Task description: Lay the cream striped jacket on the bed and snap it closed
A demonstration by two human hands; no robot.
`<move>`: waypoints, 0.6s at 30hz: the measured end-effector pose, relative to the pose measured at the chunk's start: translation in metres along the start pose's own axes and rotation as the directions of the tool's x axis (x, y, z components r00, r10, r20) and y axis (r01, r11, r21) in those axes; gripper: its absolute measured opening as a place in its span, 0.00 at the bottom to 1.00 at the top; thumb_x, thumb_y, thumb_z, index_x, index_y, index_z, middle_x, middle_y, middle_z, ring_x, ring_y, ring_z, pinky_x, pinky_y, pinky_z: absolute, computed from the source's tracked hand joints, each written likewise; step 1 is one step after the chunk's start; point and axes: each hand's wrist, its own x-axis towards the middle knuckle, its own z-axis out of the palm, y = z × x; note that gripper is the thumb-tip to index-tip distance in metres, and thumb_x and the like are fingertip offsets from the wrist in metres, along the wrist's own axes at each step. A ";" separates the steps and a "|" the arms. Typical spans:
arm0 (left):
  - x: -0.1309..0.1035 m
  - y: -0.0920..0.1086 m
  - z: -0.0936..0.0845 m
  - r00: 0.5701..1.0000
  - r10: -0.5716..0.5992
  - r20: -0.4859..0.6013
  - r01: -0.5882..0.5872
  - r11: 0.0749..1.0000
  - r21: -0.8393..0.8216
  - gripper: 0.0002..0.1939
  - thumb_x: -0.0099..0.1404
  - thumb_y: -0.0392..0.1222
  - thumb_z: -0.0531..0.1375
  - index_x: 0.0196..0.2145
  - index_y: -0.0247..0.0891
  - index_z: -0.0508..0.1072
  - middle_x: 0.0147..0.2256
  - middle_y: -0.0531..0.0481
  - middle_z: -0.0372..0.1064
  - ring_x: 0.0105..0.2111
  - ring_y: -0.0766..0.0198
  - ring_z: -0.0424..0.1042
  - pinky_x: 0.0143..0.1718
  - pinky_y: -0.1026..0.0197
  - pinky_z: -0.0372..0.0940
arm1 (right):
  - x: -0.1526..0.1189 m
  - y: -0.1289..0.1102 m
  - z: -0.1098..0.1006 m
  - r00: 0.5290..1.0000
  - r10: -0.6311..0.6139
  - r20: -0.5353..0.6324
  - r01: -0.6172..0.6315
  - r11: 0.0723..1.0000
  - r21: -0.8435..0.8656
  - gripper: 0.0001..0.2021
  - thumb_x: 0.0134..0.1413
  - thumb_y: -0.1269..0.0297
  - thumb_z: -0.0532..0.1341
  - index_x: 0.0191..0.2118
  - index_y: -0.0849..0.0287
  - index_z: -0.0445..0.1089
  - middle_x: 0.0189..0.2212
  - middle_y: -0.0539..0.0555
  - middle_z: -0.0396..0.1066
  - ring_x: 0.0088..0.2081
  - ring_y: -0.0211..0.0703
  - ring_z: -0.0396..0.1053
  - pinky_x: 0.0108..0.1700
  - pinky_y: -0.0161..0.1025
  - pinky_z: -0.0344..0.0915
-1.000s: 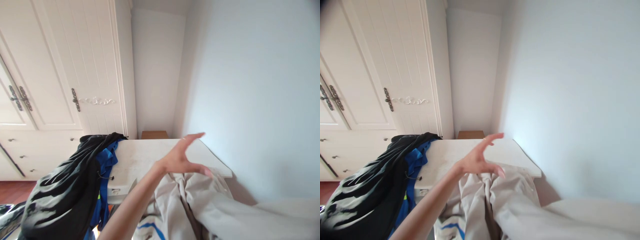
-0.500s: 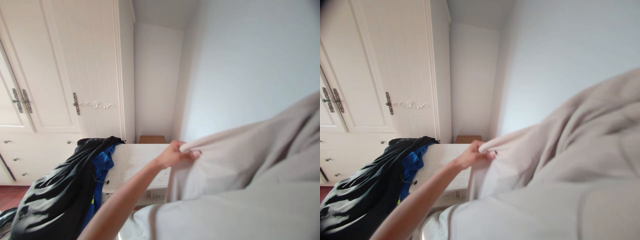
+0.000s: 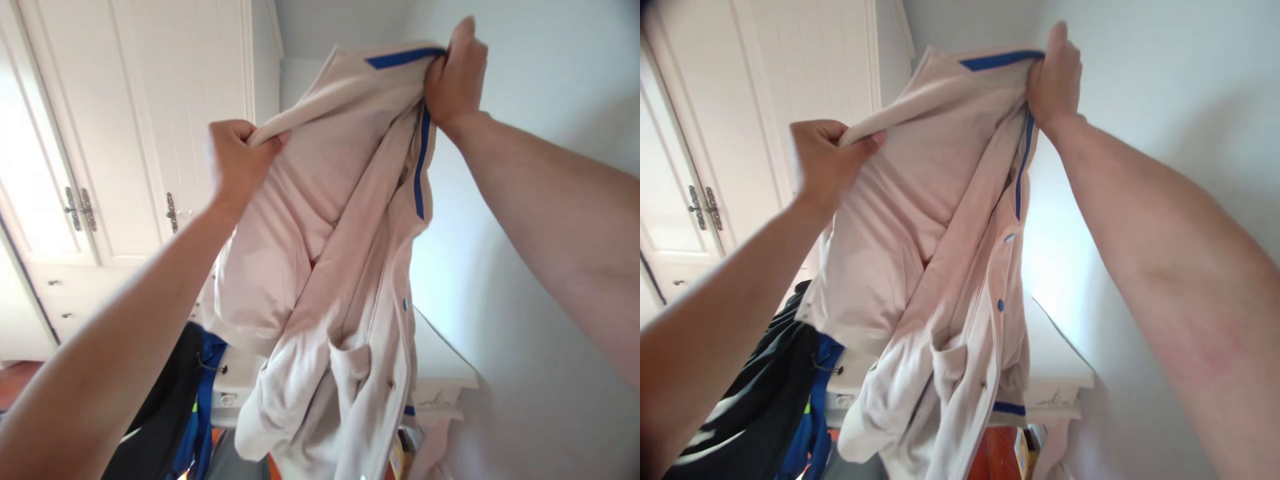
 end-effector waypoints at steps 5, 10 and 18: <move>-0.002 -0.008 -0.024 0.989 -0.041 0.144 0.010 0.977 0.213 0.26 0.59 0.56 0.65 0.18 0.39 0.57 0.22 0.56 0.53 0.27 0.68 0.61 0.29 0.63 0.50 | 0.015 -0.014 0.035 0.999 -0.039 0.008 0.039 0.999 0.011 0.35 0.64 0.66 0.26 0.66 0.92 0.42 0.65 0.79 0.53 0.68 0.66 0.51 0.63 0.56 0.49; -0.041 -0.087 -0.029 0.812 -0.438 0.387 0.271 0.869 0.414 0.21 0.56 0.54 0.66 0.20 0.36 0.65 0.19 0.57 0.51 0.22 0.71 0.55 0.25 0.64 0.47 | -0.067 -0.026 0.079 0.898 -0.095 0.431 0.160 0.980 -0.119 0.21 0.72 0.71 0.40 0.59 0.84 0.56 0.54 0.75 0.66 0.60 0.60 0.66 0.58 0.54 0.60; -0.139 -0.211 -0.023 0.458 -0.663 0.593 0.277 0.740 0.613 0.20 0.55 0.57 0.63 0.31 0.35 0.73 0.18 0.54 0.62 0.21 0.63 0.65 0.21 0.64 0.54 | -0.228 -0.034 0.168 0.471 -0.011 0.882 -0.009 1.000 0.018 0.21 0.64 0.60 0.60 0.56 0.70 0.65 0.56 0.73 0.69 0.56 0.55 0.69 0.57 0.48 0.64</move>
